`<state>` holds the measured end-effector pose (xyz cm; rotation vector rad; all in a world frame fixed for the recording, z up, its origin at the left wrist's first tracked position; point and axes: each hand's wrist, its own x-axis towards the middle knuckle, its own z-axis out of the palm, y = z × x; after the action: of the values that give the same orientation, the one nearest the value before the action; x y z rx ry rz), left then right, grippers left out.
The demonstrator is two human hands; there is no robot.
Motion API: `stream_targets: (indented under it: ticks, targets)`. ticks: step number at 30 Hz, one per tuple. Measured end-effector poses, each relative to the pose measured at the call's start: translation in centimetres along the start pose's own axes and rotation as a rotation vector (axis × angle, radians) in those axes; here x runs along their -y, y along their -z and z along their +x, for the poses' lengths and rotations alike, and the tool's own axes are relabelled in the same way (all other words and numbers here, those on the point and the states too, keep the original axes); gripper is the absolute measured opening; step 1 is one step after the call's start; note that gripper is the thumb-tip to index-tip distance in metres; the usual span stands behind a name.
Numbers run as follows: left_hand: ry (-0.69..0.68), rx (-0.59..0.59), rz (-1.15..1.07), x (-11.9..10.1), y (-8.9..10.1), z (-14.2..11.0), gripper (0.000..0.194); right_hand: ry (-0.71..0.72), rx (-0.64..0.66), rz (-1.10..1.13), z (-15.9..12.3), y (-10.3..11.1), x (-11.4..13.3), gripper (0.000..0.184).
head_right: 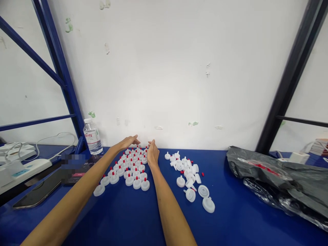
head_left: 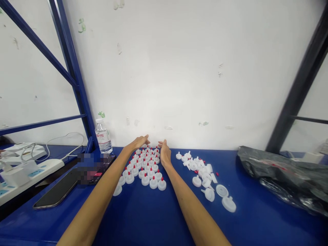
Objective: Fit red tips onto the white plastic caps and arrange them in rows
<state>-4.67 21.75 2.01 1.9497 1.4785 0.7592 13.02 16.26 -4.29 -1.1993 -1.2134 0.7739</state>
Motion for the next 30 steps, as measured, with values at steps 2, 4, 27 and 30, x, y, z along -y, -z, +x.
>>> stream_targets:
  ticks: [2, 4, 27, 30]
  targets:
    - [0.022, 0.046, 0.049, -0.8, -1.1, 0.6, 0.035, -0.004, -0.009, 0.011, 0.0, 0.1, 0.0, 0.077]
    - [0.035, 0.083, 0.096, -1.4, -1.9, 0.9, 0.033, -0.007, -0.015, 0.023, 0.0, 0.1, 0.0, 0.076]
    - [-0.039, 0.145, 0.162, -1.0, -1.3, -1.3, 0.083, -0.011, 0.103, -0.107, -0.3, 0.0, 0.9, 0.069]
    - [-0.037, 0.150, 0.186, -1.2, -1.3, -1.3, 0.083, -0.006, 0.089, -0.123, -0.4, 0.0, 1.1, 0.067]
